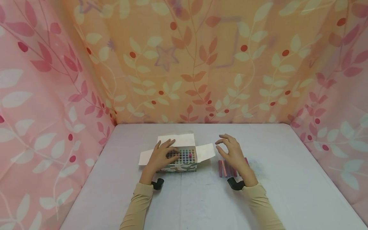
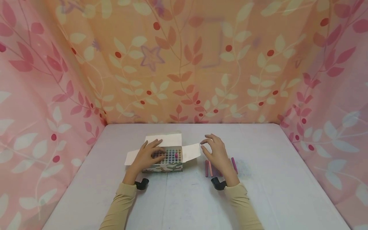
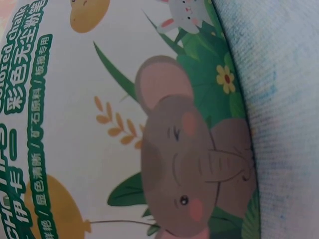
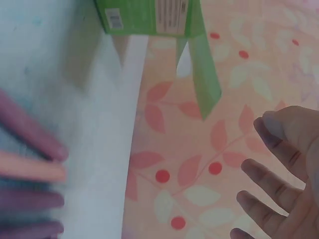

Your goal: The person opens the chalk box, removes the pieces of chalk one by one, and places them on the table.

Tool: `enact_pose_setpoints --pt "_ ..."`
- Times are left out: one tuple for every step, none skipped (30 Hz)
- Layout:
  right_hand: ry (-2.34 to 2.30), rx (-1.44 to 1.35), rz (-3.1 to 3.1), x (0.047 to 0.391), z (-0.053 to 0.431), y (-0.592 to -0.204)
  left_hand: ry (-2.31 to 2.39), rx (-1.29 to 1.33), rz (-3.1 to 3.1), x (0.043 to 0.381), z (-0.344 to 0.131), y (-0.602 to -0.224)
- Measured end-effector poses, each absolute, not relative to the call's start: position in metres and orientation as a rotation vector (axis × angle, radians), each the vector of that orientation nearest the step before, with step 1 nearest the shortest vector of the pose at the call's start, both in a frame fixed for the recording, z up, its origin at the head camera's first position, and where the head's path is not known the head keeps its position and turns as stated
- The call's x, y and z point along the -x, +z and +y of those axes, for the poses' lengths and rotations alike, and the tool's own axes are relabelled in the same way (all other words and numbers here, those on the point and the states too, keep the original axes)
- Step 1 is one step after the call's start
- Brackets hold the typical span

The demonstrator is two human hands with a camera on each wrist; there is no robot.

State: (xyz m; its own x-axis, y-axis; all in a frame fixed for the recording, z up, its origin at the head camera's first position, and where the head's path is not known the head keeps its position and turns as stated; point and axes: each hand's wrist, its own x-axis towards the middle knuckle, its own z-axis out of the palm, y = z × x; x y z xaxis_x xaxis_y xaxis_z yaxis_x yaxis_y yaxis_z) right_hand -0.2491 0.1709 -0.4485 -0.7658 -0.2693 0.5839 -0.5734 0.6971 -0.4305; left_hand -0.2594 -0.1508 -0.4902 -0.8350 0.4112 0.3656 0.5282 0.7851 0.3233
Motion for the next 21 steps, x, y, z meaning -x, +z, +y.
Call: enact_pose_setpoints --pt "0.841 -0.661 -2.418 0.249 0.167 -0.448 -0.606 0.728 -2.701 0.259 -0.151 -0.490" --pt "0.847 -0.676 -2.417 0.250 0.163 -0.447 -0.601 0.729 -2.701 0.259 -0.151 -0.490" --pt "0.852 -0.689 -2.417 0.250 0.159 -0.448 -0.601 0.731 -2.701 0.259 -0.151 -0.490" --pt "0.858 -0.699 -2.420 0.250 0.155 -0.448 -0.602 0.730 -2.703 0.259 -0.150 -0.490" --pt "0.869 -0.709 -2.424 0.250 0.151 -0.448 -0.602 0.731 -2.704 0.259 -0.150 -0.490" --pt "0.880 -0.717 -2.427 0.251 0.148 -0.448 -0.602 0.731 -2.703 0.259 -0.150 -0.490" --pt "0.883 -0.729 -2.428 0.251 0.144 -0.448 -0.605 0.732 -2.704 0.259 -0.150 -0.490" --pt "0.890 -0.741 -2.428 0.252 0.141 -0.449 -0.604 0.730 -2.706 0.259 -0.150 -0.490" --pt "0.886 -0.752 -2.426 0.252 0.138 -0.449 -0.607 0.729 -2.708 0.259 -0.150 -0.490" --pt "0.879 -0.764 -2.424 0.252 0.135 -0.449 -0.610 0.730 -2.709 0.259 -0.151 -0.490" --pt "0.871 -0.775 -2.422 0.253 0.131 -0.450 -0.610 0.729 -2.710 0.260 -0.151 -0.490" --pt "0.857 -0.788 -2.418 0.253 0.127 -0.450 -0.611 0.728 -2.711 0.260 -0.151 -0.489" --pt "0.838 -0.802 -2.414 0.253 0.124 -0.451 -0.614 0.728 -2.713 0.260 -0.151 -0.489" --pt "0.830 -0.814 -2.414 0.252 0.121 -0.452 -0.611 0.726 -2.714 0.261 -0.151 -0.490" --pt "0.810 -0.826 -2.414 0.252 0.117 -0.453 -0.610 0.727 -2.711 0.261 -0.151 -0.490" --pt "0.800 -0.835 -2.420 0.252 0.113 -0.455 -0.609 0.727 -2.707 0.261 -0.151 -0.490" --pt "0.790 -0.845 -2.427 0.251 0.110 -0.456 -0.602 0.723 -2.705 0.262 -0.151 -0.491" --pt "0.772 -0.852 -2.437 0.251 0.106 -0.458 -0.599 0.722 -2.702 0.262 -0.151 -0.492" --pt "0.767 -0.854 -2.452 0.250 0.103 -0.460 -0.596 0.719 -2.702 0.262 -0.152 -0.492" --pt "0.754 -0.855 -2.468 0.250 0.099 -0.462 -0.593 0.715 -2.704 0.262 -0.152 -0.493" --pt "0.730 -0.853 -2.487 0.250 0.096 -0.465 -0.596 0.713 -2.706 0.261 -0.152 -0.494"
